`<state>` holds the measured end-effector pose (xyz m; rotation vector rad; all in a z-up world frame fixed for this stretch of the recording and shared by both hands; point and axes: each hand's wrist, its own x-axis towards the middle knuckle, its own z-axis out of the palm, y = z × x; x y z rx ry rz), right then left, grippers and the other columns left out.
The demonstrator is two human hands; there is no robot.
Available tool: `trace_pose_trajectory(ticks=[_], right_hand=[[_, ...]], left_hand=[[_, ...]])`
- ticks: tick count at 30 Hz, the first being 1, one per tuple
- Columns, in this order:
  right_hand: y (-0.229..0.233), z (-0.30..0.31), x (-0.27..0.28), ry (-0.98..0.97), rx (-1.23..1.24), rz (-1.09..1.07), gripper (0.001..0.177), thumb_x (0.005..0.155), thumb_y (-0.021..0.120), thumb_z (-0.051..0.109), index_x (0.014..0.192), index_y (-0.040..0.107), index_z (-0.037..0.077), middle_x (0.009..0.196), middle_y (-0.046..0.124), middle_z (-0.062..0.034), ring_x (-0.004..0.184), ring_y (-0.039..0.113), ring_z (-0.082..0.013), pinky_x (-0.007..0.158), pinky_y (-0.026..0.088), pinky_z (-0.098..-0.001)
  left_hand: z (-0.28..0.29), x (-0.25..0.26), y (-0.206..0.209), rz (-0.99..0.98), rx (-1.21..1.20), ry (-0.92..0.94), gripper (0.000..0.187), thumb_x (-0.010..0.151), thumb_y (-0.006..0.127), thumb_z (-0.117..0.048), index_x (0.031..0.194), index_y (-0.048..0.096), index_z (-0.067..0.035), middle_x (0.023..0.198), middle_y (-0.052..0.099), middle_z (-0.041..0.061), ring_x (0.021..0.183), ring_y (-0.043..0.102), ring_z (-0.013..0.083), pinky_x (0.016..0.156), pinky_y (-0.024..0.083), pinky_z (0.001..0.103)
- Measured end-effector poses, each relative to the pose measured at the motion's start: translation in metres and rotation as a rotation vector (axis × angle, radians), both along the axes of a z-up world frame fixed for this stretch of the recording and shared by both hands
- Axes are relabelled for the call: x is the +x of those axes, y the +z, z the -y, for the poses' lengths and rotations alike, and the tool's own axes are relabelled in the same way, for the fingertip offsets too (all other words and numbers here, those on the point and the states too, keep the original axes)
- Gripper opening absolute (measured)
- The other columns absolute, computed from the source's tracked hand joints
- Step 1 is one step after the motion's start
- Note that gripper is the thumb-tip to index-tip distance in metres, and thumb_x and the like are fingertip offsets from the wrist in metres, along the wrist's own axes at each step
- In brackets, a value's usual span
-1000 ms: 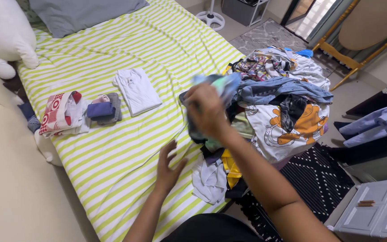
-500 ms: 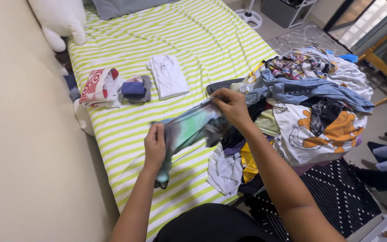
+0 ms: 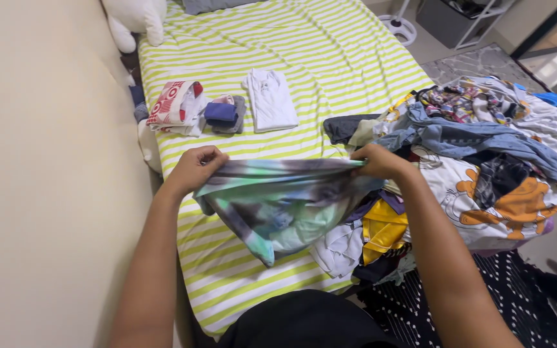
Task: The person folds shirts and garments on a bed by hand, smoothing the fabric and placing the items in a stack on the bedsheet.
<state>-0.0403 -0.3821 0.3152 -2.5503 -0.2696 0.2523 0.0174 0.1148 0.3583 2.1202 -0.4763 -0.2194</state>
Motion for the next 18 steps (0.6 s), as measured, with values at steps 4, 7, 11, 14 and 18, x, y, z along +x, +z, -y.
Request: trace_pose_trajectory(ticks=[4,7,11,14,18], right_hand=[[-0.031,0.026,0.029,-0.153,-0.067,-0.004,0.029,0.080,0.081,0.014,0.108,0.078,0.006,0.093,0.077,-0.0179,0.086,0.073,-0.0281,0.081,0.054,-0.0398],[-0.023,0.008,0.054,-0.201,-0.101,0.161,0.024,0.084,0.077,0.008,0.108,0.077,0.005,0.091,0.073,-0.0174,0.085,0.070,-0.0294,0.077,0.054,-0.0410],[0.017,-0.035,0.049,-0.651,0.530,0.374,0.014,0.100,0.065,0.007,0.110,0.074,0.008,0.096,0.064,-0.0115,0.078,0.072,-0.0270,0.064,0.058,-0.0372],[0.017,-0.044,0.022,-0.526,0.674,0.747,0.013,0.099,0.063,0.000,0.103,0.073,0.005,0.103,0.068,-0.0062,0.089,0.074,-0.0180,0.069,0.060,-0.0297],[-0.056,-0.025,-0.013,-0.386,0.494,0.964,0.022,0.090,0.061,-0.012,0.100,0.075,0.002,0.111,0.072,-0.0108,0.105,0.070,-0.0219,0.092,0.055,-0.0313]], left_hand=[[-0.031,0.019,-0.005,0.017,0.467,-0.192,0.047,0.063,0.094,-0.041,0.096,0.078,-0.010,0.088,0.077,0.012,0.081,0.071,0.0243,0.077,0.055,0.037],[-0.045,0.045,-0.012,0.149,0.688,-0.051,0.035,0.065,0.088,-0.030,0.097,0.081,-0.020,0.095,0.076,0.010,0.091,0.071,0.0282,0.081,0.055,0.043],[-0.057,0.038,-0.006,0.628,0.506,0.407,0.017,0.081,0.081,-0.020,0.098,0.077,-0.020,0.098,0.074,0.009,0.092,0.069,0.0340,0.076,0.053,0.048],[-0.053,0.008,-0.015,0.762,0.417,0.527,0.016,0.082,0.078,-0.014,0.097,0.074,-0.017,0.094,0.072,0.010,0.088,0.068,0.0336,0.074,0.052,0.047],[-0.050,-0.050,-0.090,0.655,0.470,0.472,0.023,0.073,0.074,-0.009,0.094,0.073,-0.017,0.093,0.070,0.008,0.094,0.066,0.0329,0.083,0.050,0.048]])
